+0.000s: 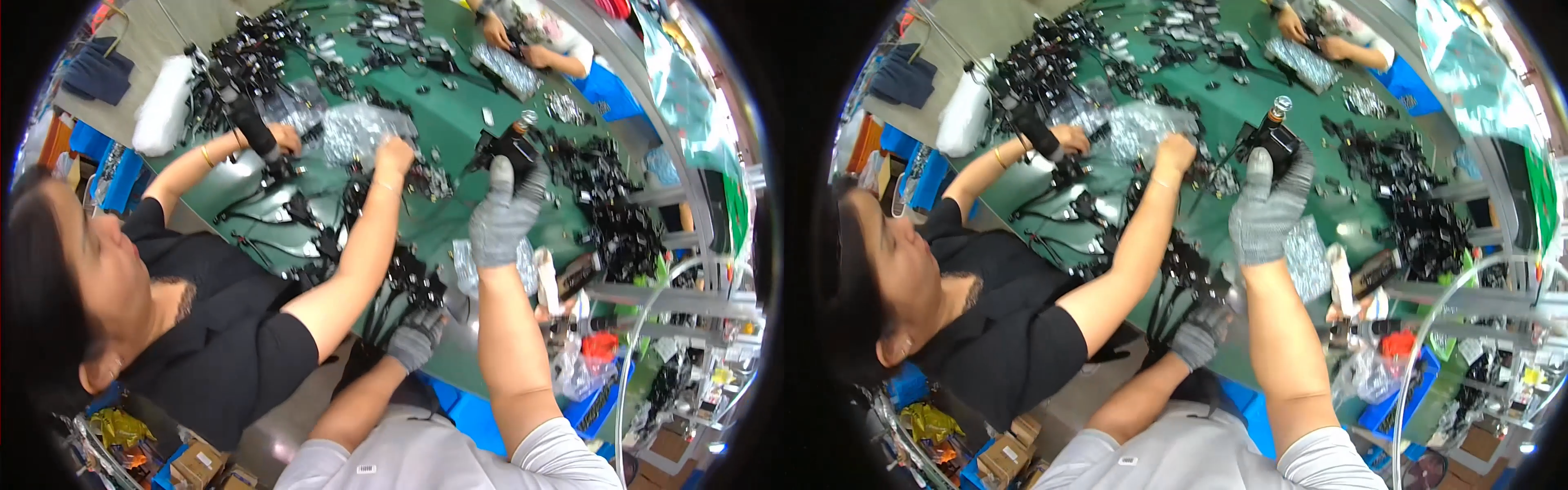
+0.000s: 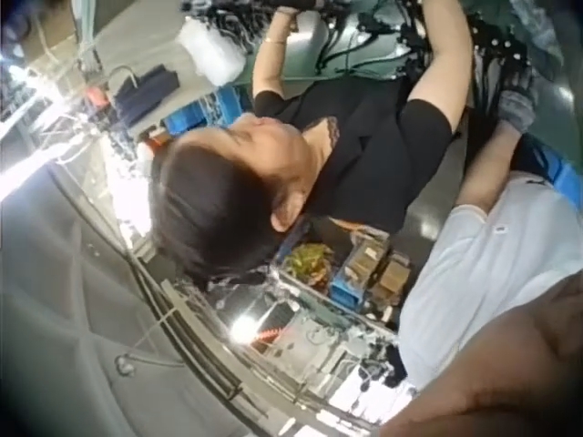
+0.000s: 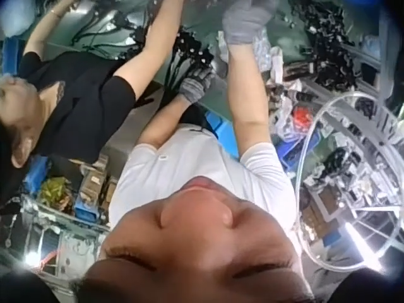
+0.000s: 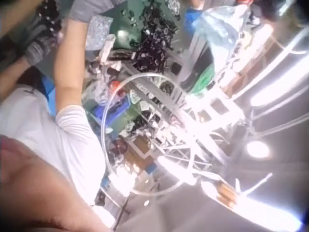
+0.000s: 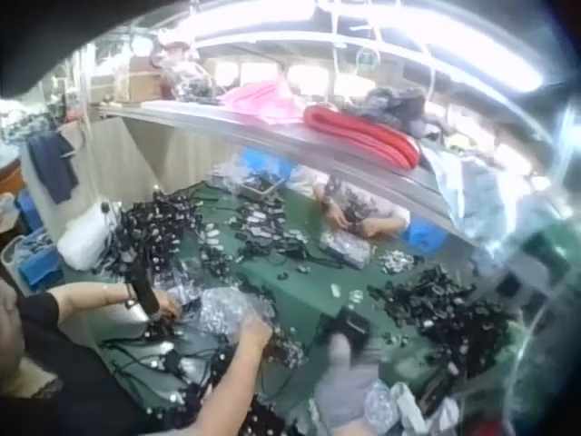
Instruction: Assembling and inspecting small metal components at a workbench in a factory setting.
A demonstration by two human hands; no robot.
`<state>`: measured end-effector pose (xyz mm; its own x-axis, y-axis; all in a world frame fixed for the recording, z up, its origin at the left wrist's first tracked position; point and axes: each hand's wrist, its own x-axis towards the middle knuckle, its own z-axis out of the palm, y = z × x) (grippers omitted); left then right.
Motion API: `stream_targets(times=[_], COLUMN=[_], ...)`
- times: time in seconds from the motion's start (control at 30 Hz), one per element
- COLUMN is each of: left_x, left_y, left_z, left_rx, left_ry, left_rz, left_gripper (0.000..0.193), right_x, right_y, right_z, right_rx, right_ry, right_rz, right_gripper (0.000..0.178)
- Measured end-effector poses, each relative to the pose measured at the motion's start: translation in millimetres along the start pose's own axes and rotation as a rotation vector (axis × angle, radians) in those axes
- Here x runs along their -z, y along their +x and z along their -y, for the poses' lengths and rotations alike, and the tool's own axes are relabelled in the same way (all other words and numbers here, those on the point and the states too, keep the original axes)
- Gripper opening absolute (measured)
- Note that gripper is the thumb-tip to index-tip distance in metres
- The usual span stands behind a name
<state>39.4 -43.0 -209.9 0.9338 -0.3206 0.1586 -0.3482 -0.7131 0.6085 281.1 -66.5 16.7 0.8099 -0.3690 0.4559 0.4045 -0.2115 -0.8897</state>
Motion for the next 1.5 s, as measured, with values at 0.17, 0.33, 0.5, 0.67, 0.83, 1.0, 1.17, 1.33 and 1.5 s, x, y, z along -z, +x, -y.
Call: stream_targets(times=[0.17,0.33,0.5,0.67,0.83,1.0,1.17,1.33,1.5], left_x=[-17.0,33.8,57.6,39.6,16.1,0.3,25.4,82.3,105.4], left_y=[12.3,15.9,-5.8,15.5,31.9,36.2,57.6,88.2,118.9], left_z=[16.8,-2.2,-49.8,-56.5,-44.3,-25.2,-17.9,-24.5,-20.8], left_rx=[0.188,-0.126,0.022,-0.066,0.093,0.525,0.873,0.784,0.608], left_ry=[-0.159,-0.229,-0.435,-0.414,-0.447,-0.719,-1.398,-1.636,-1.347], left_rz=[0.256,-0.096,-0.014,0.105,0.141,0.058,0.115,-0.249,-0.525], left_gripper=[0.043,0.034,0.045,0.046,0.017,0.016,0.039,0.046,0.073], right_x=[126.6,210.4,255.3,252.5,262.2,242.1,245.6,247.7,246.1], right_y=[-54.4,-133.4,-197.7,-224.0,-238.9,-229.0,-229.8,-221.3,-223.0], right_z=[84.8,56.2,-50.7,-85.3,-114.4,-89.0,-94.9,-85.1,-84.3], right_rx=[-0.292,-0.762,-0.934,-0.91,-0.85,-0.753,-0.745,-0.786,-0.764], right_ry=[0.047,-0.313,-0.494,-0.52,-0.573,-0.739,-0.753,-0.737,-0.73], right_rz=[0.445,0.584,0.626,0.532,0.517,0.49,0.491,0.498,0.47], right_gripper=[0.039,0.045,0.047,0.037,0.038,0.039,0.038,0.043,0.045])
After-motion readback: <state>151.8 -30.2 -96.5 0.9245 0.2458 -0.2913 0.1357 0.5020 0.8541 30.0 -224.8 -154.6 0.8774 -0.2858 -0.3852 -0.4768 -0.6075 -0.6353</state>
